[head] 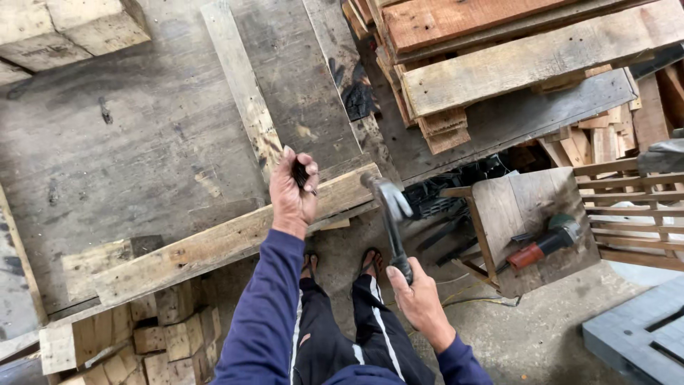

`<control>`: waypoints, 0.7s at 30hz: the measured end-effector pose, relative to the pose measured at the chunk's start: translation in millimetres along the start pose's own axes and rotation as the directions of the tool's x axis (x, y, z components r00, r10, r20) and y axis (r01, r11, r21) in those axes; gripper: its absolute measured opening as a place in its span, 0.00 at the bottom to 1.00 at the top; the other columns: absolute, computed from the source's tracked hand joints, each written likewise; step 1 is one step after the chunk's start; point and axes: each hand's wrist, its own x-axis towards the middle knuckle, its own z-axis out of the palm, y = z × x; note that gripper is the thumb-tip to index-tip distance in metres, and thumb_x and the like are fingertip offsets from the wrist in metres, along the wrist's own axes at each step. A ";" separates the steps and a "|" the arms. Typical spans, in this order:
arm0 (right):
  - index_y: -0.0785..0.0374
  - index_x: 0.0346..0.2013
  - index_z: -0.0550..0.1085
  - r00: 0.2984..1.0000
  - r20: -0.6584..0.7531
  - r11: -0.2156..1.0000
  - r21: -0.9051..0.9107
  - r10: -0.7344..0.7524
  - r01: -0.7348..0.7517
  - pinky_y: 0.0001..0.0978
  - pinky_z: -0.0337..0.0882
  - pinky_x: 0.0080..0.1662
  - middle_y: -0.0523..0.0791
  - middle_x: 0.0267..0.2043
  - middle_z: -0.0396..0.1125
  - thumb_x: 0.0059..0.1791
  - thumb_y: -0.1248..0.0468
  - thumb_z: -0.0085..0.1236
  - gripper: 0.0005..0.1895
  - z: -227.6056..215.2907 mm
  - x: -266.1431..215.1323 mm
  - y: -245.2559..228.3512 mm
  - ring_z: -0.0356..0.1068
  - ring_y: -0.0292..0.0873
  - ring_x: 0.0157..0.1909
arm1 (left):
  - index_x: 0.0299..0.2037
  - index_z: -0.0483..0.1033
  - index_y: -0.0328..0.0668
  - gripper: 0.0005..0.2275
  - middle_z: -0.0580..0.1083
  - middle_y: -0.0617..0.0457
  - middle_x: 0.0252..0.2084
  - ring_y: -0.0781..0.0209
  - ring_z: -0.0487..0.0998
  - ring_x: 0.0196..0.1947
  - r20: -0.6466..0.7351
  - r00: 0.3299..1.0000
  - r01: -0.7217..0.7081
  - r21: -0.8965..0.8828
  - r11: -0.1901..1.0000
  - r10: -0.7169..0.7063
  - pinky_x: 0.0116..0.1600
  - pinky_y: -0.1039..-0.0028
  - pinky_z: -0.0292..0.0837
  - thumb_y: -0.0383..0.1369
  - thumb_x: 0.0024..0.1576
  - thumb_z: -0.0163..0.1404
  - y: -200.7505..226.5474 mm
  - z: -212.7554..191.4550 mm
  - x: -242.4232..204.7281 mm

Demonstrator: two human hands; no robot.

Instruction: The person hammers nails into wooden planks and blocks on a workbench. They repeatedly pick up nails, position them on the wood, and strike them with a hammer. The person also moves wooden blocks around the workbench during the process.

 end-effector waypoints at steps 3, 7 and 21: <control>0.61 0.34 0.67 0.986 0.117 0.983 0.127 0.121 -0.136 0.28 0.60 0.19 0.39 0.18 0.59 0.53 0.53 0.54 0.15 3.2 11.7 -1.5 0.58 0.33 0.15 | 0.36 0.72 0.44 0.06 0.76 0.53 0.33 0.61 0.77 0.34 0.029 0.981 0.194 -0.069 0.979 -0.192 0.28 0.78 0.67 0.35 0.61 0.55 1.0 5.7 -17.4; 0.61 0.34 0.68 0.977 0.091 0.975 0.097 0.191 -0.199 0.28 0.61 0.20 0.39 0.18 0.60 0.52 0.53 0.54 0.14 -1.5 -3.3 -16.5 0.59 0.34 0.15 | 0.37 0.74 0.41 0.09 0.73 0.54 0.31 0.65 0.69 0.27 0.051 0.946 0.322 -0.014 0.947 -0.321 0.27 0.78 0.63 0.37 0.61 0.57 -8.5 -2.2 -31.8; 0.62 0.34 0.70 0.998 -0.045 0.986 -0.156 0.052 -0.058 0.26 0.62 0.22 0.41 0.18 0.61 0.53 0.53 0.57 0.15 10.5 -8.5 -8.5 0.60 0.31 0.18 | 0.40 0.81 0.38 0.08 0.82 0.49 0.35 0.75 0.63 0.16 -0.039 0.975 0.200 0.593 0.780 -0.220 0.16 0.85 0.53 0.34 0.59 0.59 21.9 -3.6 -32.2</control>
